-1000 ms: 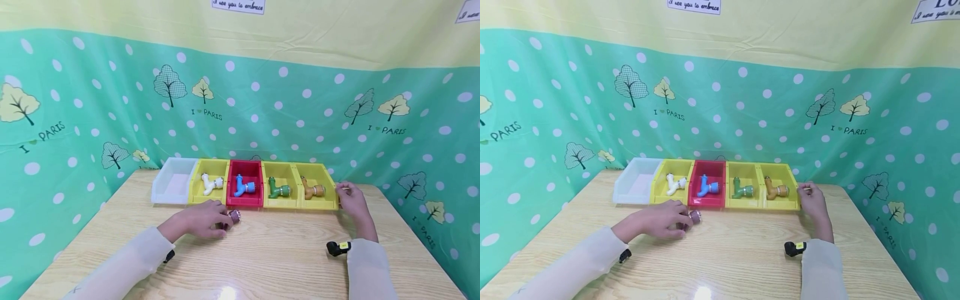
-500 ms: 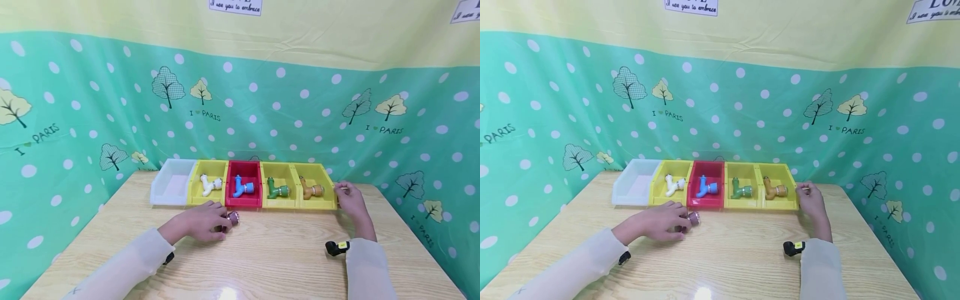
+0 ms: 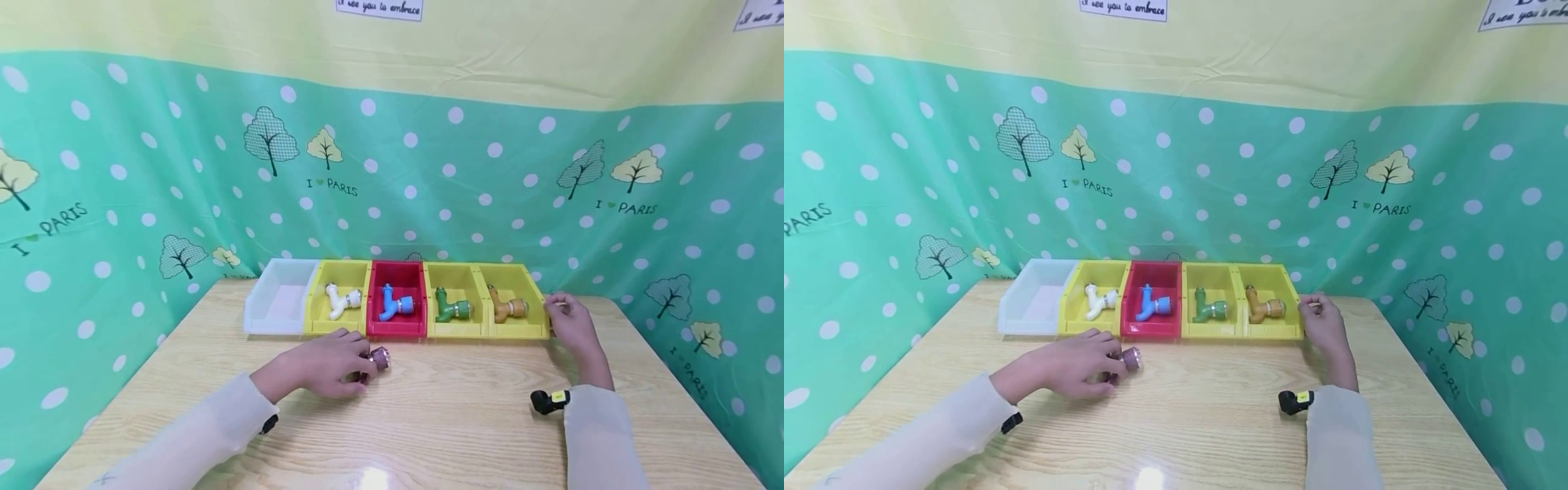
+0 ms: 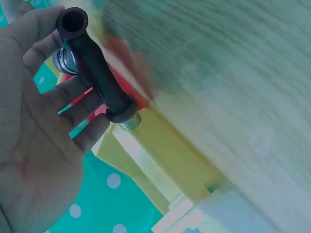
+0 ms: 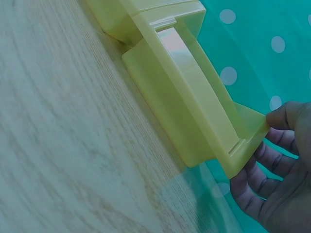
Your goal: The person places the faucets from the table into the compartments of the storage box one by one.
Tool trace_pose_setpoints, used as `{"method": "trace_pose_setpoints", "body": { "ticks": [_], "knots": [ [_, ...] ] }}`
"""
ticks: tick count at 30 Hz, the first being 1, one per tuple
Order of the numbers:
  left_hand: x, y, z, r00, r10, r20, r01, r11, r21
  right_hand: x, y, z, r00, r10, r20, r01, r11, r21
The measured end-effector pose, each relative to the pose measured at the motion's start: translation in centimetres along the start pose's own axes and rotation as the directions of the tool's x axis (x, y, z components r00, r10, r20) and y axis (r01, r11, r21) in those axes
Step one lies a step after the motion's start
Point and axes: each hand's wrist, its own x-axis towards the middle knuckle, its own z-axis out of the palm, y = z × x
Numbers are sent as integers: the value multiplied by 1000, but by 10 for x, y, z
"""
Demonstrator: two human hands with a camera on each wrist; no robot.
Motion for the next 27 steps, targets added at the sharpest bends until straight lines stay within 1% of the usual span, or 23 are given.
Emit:
{"method": "trace_pose_setpoints", "body": {
  "ticks": [3,7,10,14,22,27],
  "knots": [
    [-3,-1,-5,1000,8,-6,-8,1000,25,0,0,0,1000,-4,-2,4,1000,1],
    [-8,-3,-12,1000,3,-12,-3,999,33,0,0,0,1000,-7,-5,7,1000,4],
    [-12,-5,-17,1000,2,-29,-1,999,35,0,0,1,1000,-7,-9,8,1000,4],
    [-20,-9,-24,998,13,-55,-9,997,76,0,0,1,1000,-3,-13,3,1000,1],
    [-35,-27,-33,990,60,-128,-36,983,180,1,0,2,1000,15,-14,-15,1000,9],
    [-45,-41,-37,989,48,-138,-17,976,217,0,-1,1,1000,17,-8,-17,1000,10]
  ]
}}
